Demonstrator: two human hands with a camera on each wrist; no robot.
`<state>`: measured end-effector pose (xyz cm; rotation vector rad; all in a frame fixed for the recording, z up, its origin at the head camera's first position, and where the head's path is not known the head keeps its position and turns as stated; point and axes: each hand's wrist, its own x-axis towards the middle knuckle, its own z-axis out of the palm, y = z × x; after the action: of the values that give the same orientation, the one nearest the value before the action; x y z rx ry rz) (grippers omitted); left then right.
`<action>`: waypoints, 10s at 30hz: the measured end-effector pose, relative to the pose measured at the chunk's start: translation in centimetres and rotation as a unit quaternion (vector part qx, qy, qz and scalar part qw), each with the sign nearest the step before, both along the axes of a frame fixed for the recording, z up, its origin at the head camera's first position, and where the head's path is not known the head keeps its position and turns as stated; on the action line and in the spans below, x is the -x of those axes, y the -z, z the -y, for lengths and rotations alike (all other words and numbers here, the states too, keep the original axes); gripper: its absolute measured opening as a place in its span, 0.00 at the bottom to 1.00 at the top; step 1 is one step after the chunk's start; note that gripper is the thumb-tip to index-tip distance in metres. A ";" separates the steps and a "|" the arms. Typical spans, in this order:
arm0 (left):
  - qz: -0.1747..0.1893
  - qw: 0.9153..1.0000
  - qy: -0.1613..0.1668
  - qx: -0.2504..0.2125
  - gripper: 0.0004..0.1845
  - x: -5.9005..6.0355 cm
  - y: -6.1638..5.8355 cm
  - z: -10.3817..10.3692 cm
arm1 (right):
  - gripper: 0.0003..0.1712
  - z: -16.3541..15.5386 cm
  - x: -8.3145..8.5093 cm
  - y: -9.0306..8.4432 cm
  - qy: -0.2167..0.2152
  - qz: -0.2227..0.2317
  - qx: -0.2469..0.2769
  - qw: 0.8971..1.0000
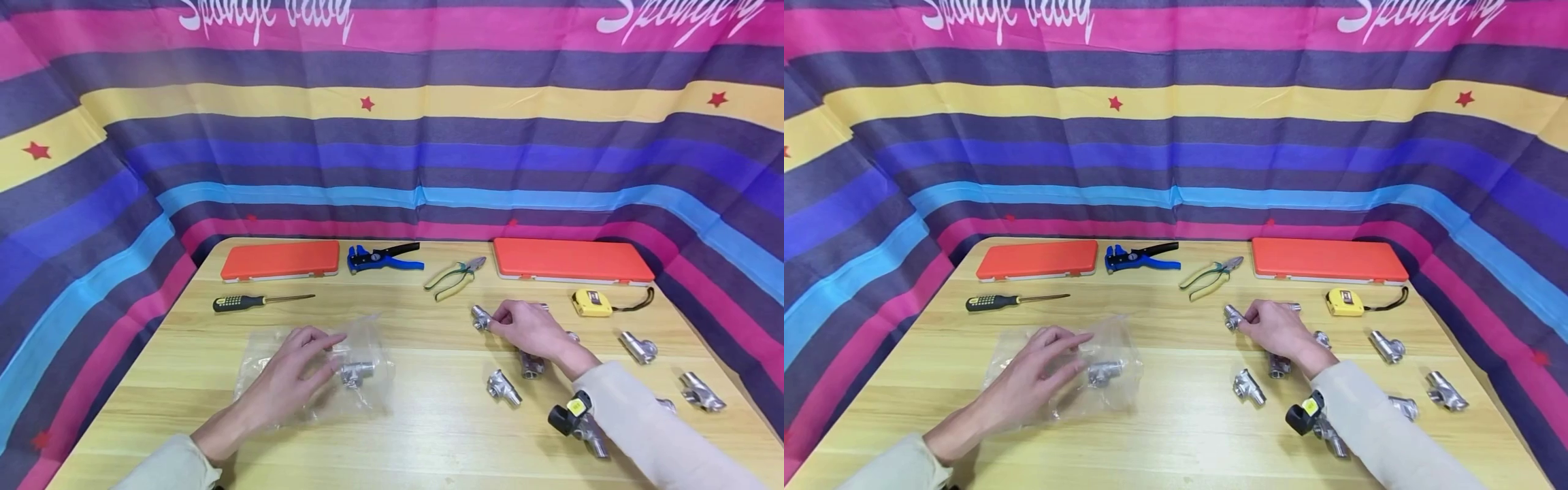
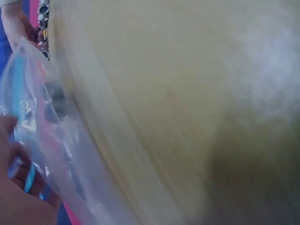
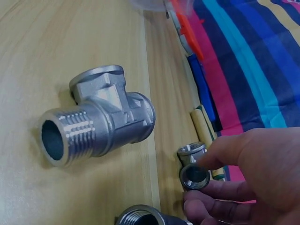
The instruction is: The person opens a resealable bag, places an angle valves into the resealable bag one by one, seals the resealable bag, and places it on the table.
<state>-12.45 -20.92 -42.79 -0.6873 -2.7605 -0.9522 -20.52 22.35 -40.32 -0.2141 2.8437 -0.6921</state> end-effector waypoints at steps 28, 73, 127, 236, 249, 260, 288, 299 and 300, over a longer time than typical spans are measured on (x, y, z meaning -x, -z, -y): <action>-0.004 1.000 -0.029 -0.010 0.15 -0.1 0.5 0.9 | 0.15 1.0 0.2 0.0 -0.026 -0.008 0.042 0.999; 0.007 0.998 -0.044 -0.052 0.16 -0.4 0.1 1.2 | 0.12 16.7 -2.0 2.2 -0.202 0.061 0.254 0.944; 0.020 0.998 -0.048 -0.045 0.14 -0.3 -0.2 1.5 | 0.11 -2.3 -1.7 -1.0 -0.171 -0.078 0.129 0.974; 0.010 0.996 -0.068 -0.059 0.12 -1.1 -0.3 1.8 | 0.09 11.5 -0.2 0.9 -0.258 0.005 0.205 0.944; 0.015 0.996 -0.064 -0.053 0.14 -0.8 -0.2 1.8 | 0.06 17.6 -1.5 2.5 -0.282 0.009 0.174 0.943; 0.014 0.996 -0.062 -0.057 0.13 -0.7 -0.2 1.6 | 0.16 11.6 -0.6 0.7 -0.247 -0.003 0.230 0.941; 0.036 0.995 -0.067 -0.057 0.14 -0.6 -0.1 1.9 | 0.10 -16.0 -4.6 3.0 -0.063 -0.116 0.065 0.989; 0.039 0.995 -0.068 -0.054 0.14 -0.6 -0.2 1.9 | 0.15 -15.9 -4.3 3.3 -0.112 -0.104 0.099 0.983; 0.039 0.995 -0.068 -0.055 0.14 -0.6 -0.2 1.9 | 0.13 -15.8 -4.2 3.4 -0.117 -0.103 0.098 0.983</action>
<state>-11.82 -22.79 -42.64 -0.4479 -2.7549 -1.1133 -16.28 38.17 -43.71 -0.6769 2.8681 -0.9472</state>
